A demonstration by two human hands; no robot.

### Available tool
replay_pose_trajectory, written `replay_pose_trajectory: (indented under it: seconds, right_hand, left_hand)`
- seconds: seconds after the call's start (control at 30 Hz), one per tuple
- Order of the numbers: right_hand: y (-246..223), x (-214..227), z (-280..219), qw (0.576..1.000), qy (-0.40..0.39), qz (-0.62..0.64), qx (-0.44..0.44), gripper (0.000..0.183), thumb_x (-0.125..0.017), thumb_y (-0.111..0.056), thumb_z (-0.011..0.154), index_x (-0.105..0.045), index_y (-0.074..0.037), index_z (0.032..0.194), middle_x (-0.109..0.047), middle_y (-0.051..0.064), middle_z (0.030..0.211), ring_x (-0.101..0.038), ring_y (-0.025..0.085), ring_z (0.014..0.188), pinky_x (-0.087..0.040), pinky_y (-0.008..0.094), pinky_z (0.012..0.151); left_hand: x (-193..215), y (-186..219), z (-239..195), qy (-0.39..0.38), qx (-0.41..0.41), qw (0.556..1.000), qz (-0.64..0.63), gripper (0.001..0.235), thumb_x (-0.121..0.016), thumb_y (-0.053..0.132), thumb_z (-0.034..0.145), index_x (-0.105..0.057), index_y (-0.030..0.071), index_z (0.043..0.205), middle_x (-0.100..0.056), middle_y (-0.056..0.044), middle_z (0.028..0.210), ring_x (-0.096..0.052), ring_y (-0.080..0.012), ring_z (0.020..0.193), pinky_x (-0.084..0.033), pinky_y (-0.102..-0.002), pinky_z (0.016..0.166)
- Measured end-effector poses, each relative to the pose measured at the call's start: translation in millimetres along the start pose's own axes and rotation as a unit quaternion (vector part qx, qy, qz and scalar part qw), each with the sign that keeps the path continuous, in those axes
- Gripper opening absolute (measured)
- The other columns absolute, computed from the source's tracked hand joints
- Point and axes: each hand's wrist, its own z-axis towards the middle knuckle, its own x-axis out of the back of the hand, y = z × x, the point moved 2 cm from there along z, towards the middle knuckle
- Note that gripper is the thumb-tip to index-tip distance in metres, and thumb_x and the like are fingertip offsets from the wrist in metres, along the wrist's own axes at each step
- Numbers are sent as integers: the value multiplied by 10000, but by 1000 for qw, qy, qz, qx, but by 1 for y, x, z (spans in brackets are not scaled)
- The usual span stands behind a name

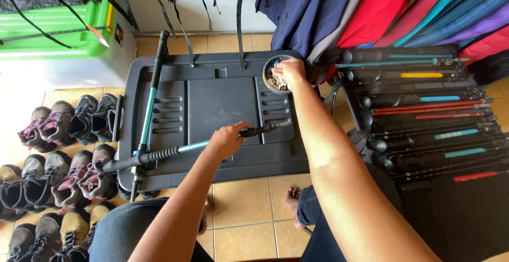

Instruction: The person assembles a hiking pole by inserting a metal shaft into a handle and tightening a locking mechanism. They then place the completed pole into a rack with other poles.

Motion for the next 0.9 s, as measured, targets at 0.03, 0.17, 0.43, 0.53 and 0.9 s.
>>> replay_pose_trajectory:
  seconds: [0.03, 0.17, 0.43, 0.53, 0.9]
  right_hand:
    - [4, 2, 0, 1000, 1, -1, -4, 345, -695, 85, 954, -571, 185, 1260, -684, 452, 1142, -787, 504, 1014, -711, 559, 892]
    - [-14, 5, -8, 995, -8, -81, 52, 270, -726, 47, 867, -695, 94, 1131, -757, 316, 961, -820, 379, 778, -734, 478, 670]
    - [-131, 11, -268, 748, -254, -525, 318, 240, -746, -186, 938, -797, -166, 1172, -825, 117, 977, -796, 304, 891, -658, 445, 758]
    - [-114, 29, -302, 748, -271, -515, 319, 212, -763, -121, 881, -802, -158, 1087, -814, 99, 944, -806, 275, 872, -659, 420, 775]
    - [-11, 27, -285, 594, -232, -664, 390, 425, -708, -464, 978, -671, -185, 1297, -756, 78, 1126, -720, 304, 1182, -463, 537, 1099]
  left_hand:
    - [-2, -2, 0, -3, 2, 1000, -2, 413, -633, 236, 1100, -573, 289, 1505, -745, -192, 1284, -737, -443, 1184, -551, -695, 1042]
    - [-1, -8, 8, 9, 1, 1000, 13, 411, -658, 251, 1087, -577, 309, 1486, -755, -175, 1268, -744, -425, 1171, -556, -678, 1033]
    - [-10, -21, 15, 37, -3, 999, 23, 414, -711, 296, 1043, -602, 352, 1438, -778, -150, 1244, -754, -401, 1163, -578, -623, 1018]
    - [-10, -17, 14, 35, -2, 999, 38, 404, -725, 314, 1033, -613, 384, 1414, -780, -130, 1239, -763, -376, 1146, -588, -593, 1004]
    - [15, 24, -23, 52, -48, 997, 29, 433, -659, 480, 1047, -655, 252, 1416, -755, -201, 1183, -768, -420, 1067, -616, -586, 951]
